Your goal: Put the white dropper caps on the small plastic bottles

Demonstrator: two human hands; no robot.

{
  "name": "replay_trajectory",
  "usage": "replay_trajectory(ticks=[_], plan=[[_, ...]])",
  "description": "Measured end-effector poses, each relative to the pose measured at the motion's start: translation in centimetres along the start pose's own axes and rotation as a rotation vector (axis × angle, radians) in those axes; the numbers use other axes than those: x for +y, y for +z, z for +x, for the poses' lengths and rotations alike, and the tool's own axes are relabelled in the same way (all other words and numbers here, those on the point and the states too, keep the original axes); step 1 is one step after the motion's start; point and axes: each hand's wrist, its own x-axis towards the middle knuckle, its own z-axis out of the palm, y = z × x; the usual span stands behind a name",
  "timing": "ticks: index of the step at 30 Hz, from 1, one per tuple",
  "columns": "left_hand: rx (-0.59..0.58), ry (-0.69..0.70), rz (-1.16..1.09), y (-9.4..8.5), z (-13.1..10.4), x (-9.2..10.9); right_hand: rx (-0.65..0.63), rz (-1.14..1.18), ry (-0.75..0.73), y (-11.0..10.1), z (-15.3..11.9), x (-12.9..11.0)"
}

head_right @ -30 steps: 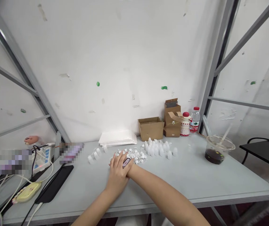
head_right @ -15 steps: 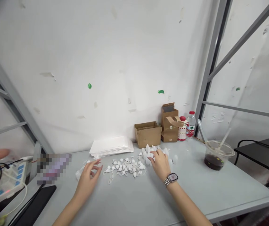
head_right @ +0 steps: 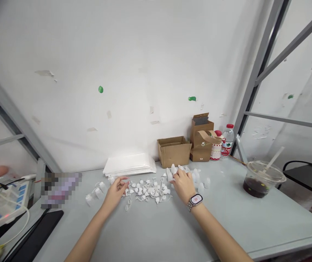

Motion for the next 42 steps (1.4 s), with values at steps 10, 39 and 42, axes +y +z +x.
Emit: replay_trajectory(ticks=[10, 39, 42], plan=[[-0.342, -0.059, 0.407, -1.5, -1.2, -0.6, 0.032, 0.493, -0.166, -4.0, 1.6, -4.7], [-0.005, -0.189, -0.387, 0.9, -0.5, -0.5, -0.277, 1.110, 0.001, -0.7, -1.8, -10.5], [0.009, -0.198, -0.471, 0.7, -0.4, -0.4, -0.399, 1.339, 0.208, -0.6, -1.7, -11.0]])
